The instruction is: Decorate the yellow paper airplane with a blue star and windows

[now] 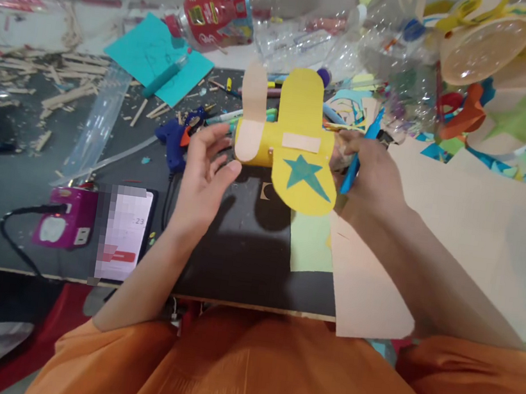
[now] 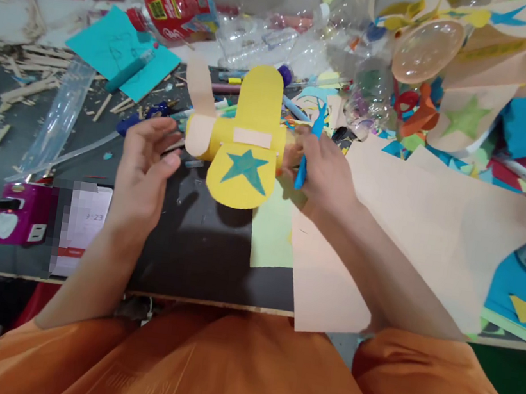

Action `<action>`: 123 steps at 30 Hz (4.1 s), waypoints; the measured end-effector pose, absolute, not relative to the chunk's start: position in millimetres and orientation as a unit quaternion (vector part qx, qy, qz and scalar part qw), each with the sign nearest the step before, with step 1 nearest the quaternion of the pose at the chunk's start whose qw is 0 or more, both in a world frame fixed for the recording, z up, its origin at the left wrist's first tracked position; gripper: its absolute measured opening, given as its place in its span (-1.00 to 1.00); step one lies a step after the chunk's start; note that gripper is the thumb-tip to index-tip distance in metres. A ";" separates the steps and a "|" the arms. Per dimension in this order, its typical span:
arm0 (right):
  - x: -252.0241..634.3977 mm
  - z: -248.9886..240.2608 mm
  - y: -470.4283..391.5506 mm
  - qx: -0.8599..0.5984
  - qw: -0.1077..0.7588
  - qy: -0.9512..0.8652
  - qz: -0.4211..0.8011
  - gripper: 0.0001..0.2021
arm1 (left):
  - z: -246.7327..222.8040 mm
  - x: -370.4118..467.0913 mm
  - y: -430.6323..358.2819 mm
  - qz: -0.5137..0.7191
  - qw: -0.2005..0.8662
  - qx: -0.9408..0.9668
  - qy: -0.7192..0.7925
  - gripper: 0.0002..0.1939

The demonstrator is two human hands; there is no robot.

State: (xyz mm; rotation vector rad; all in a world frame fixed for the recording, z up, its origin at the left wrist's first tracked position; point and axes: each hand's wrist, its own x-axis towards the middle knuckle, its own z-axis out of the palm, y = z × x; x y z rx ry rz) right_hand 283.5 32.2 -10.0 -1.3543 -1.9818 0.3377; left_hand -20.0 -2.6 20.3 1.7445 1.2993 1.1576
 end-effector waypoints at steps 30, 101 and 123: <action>230.7 36.6 26.1 -0.411 0.451 -0.606 0.510 -0.68 | -26.3 -4.1 -6.9 0.431 0.360 0.641 0.522 -0.41; 231.0 32.6 23.7 -0.419 0.441 -0.665 0.433 -0.79 | -19.1 -4.5 -4.9 0.410 0.318 0.668 0.534 -0.41; 231.6 34.7 21.8 -0.407 0.401 -0.695 0.438 -0.79 | -22.2 -4.7 -4.2 0.415 0.321 0.667 0.528 -0.40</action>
